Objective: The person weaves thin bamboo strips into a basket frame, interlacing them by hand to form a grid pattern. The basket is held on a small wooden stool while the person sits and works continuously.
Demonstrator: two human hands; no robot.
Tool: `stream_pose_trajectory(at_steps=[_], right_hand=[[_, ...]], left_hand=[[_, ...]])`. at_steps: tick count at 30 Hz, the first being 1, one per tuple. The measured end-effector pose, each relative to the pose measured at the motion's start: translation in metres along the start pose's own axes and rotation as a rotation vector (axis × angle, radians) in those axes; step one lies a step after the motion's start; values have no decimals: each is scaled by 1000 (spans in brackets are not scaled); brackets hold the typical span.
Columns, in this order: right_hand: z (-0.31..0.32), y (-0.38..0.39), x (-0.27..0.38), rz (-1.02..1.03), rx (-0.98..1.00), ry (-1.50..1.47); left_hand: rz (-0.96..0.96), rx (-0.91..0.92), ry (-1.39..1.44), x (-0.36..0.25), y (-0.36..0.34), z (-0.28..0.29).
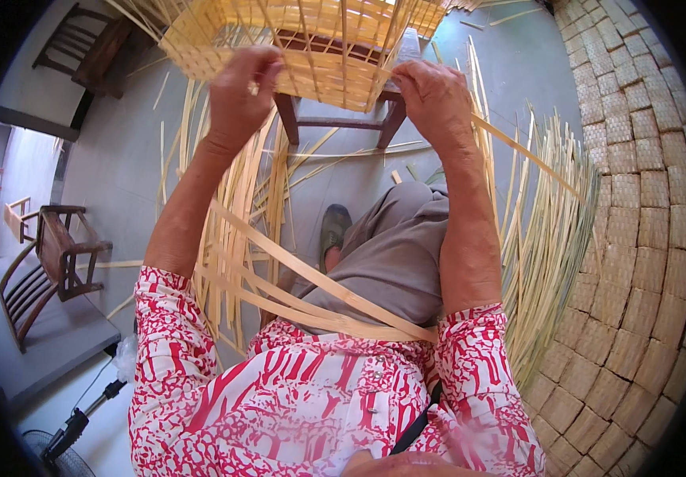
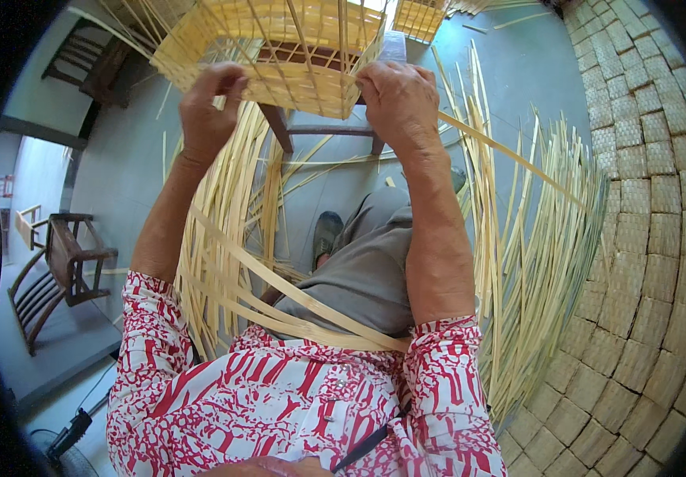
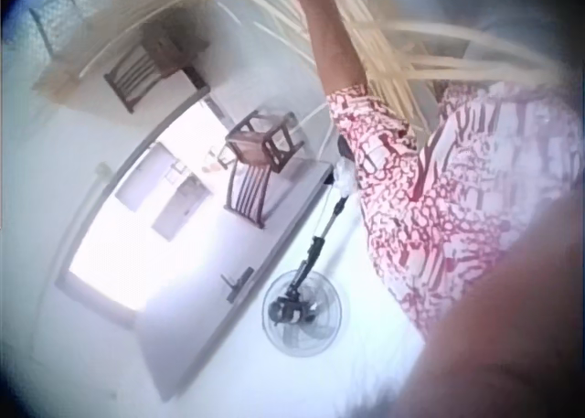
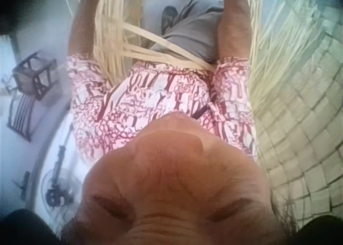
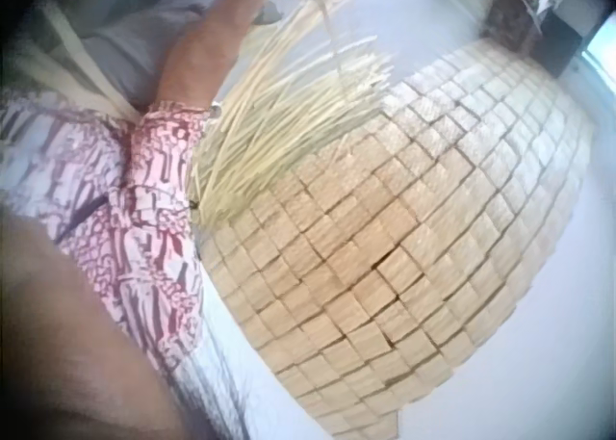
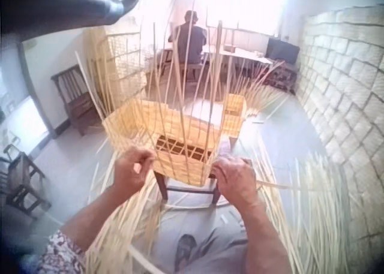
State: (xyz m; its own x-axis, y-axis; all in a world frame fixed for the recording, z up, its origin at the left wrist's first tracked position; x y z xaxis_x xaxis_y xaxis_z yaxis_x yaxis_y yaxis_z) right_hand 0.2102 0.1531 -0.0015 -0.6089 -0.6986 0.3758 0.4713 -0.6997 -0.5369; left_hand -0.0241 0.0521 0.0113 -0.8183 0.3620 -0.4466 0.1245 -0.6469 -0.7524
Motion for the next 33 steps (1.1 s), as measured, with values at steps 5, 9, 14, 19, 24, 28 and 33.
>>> stream_pose_trajectory(at_steps=[5, 9, 14, 19, 24, 28, 33], right_hand=[[-2, 2, 7, -30, 69, -68], [-6, 5, 14, 2, 111, -68], [0, 6, 19, 58, 41, 1], [0, 8, 20, 116, -10, -20], [6, 5, 29, 50, 61, -190], [-3, 8, 29, 35, 90, -169], [-21, 12, 34, 54, 190, -106]], left_hand=[[-128, 142, 107, -72, 0, -57], [-128, 221, 95, -62, -10, -92], [-150, 317, 77, -59, -9, -98], [-73, 562, -67, -45, -8, -111], [11, 594, 68, -51, -1, -97], [30, 631, 174, -47, 7, -84], [-28, 651, 216, -44, 18, -64]])
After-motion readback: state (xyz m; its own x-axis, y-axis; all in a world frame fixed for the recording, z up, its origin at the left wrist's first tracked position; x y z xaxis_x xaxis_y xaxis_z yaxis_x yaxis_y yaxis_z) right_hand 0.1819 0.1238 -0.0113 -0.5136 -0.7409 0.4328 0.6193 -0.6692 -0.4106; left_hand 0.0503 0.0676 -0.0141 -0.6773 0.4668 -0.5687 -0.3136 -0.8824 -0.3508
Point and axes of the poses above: each hand's wrist, its own y-axis away from the middle knuckle, its own z-axis out of the back of the hand, x = y × z, the point moved 9 cm from there along -y, towards the middle knuckle, and after that the axes turned 2 degrees about -x, right-handed, at the moved point
